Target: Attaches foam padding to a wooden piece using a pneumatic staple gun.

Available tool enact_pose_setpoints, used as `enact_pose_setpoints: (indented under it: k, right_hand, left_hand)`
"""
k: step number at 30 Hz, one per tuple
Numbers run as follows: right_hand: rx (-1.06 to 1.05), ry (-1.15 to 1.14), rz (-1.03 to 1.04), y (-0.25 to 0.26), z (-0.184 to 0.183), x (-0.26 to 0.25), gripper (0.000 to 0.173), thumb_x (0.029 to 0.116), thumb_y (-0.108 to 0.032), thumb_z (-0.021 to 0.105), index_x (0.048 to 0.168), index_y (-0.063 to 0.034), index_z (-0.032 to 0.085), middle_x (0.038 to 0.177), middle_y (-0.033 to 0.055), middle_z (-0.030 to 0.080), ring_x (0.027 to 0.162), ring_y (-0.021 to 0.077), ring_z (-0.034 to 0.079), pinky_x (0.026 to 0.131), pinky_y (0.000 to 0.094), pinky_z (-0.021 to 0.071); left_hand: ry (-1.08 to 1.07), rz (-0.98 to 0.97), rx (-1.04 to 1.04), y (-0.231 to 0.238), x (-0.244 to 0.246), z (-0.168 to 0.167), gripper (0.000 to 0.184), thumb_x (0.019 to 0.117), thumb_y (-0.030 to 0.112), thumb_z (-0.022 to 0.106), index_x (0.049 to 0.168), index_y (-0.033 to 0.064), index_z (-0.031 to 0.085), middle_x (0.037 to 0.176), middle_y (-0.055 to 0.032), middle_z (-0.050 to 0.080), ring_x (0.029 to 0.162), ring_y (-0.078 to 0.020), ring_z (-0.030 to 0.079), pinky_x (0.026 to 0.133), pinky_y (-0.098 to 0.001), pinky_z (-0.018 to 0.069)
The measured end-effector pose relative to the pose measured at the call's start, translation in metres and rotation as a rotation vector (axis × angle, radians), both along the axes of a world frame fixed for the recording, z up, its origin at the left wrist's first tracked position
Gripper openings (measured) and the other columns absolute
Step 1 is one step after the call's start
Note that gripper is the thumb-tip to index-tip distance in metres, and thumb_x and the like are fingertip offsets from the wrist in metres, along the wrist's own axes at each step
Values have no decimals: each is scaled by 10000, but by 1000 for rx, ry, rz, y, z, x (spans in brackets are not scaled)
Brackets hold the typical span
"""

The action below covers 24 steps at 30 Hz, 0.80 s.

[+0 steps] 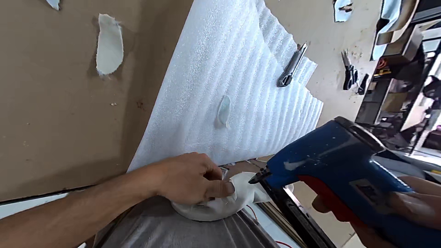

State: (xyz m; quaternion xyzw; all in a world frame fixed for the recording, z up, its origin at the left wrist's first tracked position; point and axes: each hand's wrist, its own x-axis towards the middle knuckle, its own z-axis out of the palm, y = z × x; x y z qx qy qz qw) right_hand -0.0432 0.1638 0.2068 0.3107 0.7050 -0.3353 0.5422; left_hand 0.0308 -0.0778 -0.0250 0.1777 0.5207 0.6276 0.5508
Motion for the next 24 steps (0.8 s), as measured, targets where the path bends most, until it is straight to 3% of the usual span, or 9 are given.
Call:
enact_pose_setpoints:
  k: [5, 7, 10, 12, 15, 18, 21, 24]
  right_hand:
    - [-69, -49, 61, -7, -6, 4, 220, 935, -303, 489, 1016, -205, 669, 832, -14, 735, 575, 107, 671, 472, 280, 560]
    - [-74, -63, 77, -10, -6, 3, 232, 940, -277, 457, 1017, -208, 665, 852, -19, 737, 589, 98, 671, 482, 271, 558]
    - [-63, -88, 69, -17, -2, 0, 219, 949, -291, 469, 1014, -215, 664, 851, -18, 734, 593, 97, 666, 493, 265, 554]
    - [-40, -122, 74, -26, -2, -4, 218, 957, -287, 442, 996, -213, 644, 816, -17, 726, 564, 98, 657, 468, 262, 544]
    - [-41, -185, 94, -38, -6, -7, 248, 966, -290, 414, 968, -217, 651, 765, -18, 709, 547, 100, 650, 455, 274, 540]
    - [-33, -246, 118, -47, -11, -9, 271, 985, -318, 396, 957, -211, 644, 743, -16, 692, 533, 107, 646, 443, 284, 544]
    - [21, -296, 129, -55, -16, -11, 282, 974, -321, 395, 964, -195, 646, 732, -5, 685, 529, 119, 647, 442, 293, 548]
    - [33, -327, 128, -58, -22, -11, 302, 975, -352, 405, 930, -189, 655, 698, 13, 679, 514, 136, 650, 436, 312, 555]
  left_hand:
    - [-33, -126, -17, 3, -2, 4, 463, 988, 550, 596, 932, 95, 664, 704, 22, 540, 625, -82, 518, 590, -312, 435]
    - [-53, -109, 39, 4, -1, 1, 389, 994, 469, 634, 950, 84, 672, 697, 26, 549, 605, -65, 509, 574, -283, 429]
    - [-57, 15, 283, 10, 12, -14, 216, 1030, 264, 613, 967, 60, 643, 696, 44, 522, 579, -11, 472, 537, -186, 394]
    - [-47, 99, 304, 12, 16, -19, 198, 1032, 241, 605, 953, 63, 636, 707, 39, 511, 578, -13, 457, 529, -181, 377]
    - [11, 166, 242, 14, 22, -18, 227, 1029, 259, 599, 918, 69, 654, 765, 27, 534, 640, -23, 485, 574, -197, 395]
    - [121, 179, 218, 16, 26, -19, 277, 1039, 262, 554, 890, 48, 650, 850, -31, 555, 808, -108, 530, 722, -285, 422]
    - [145, 147, 196, 17, 26, -19, 271, 1056, 247, 519, 904, 59, 643, 864, -37, 549, 788, -115, 551, 687, -293, 458]
    - [176, 134, 235, 18, 25, -23, 250, 1059, 199, 487, 946, 49, 652, 899, -59, 581, 834, -141, 581, 732, -329, 486]
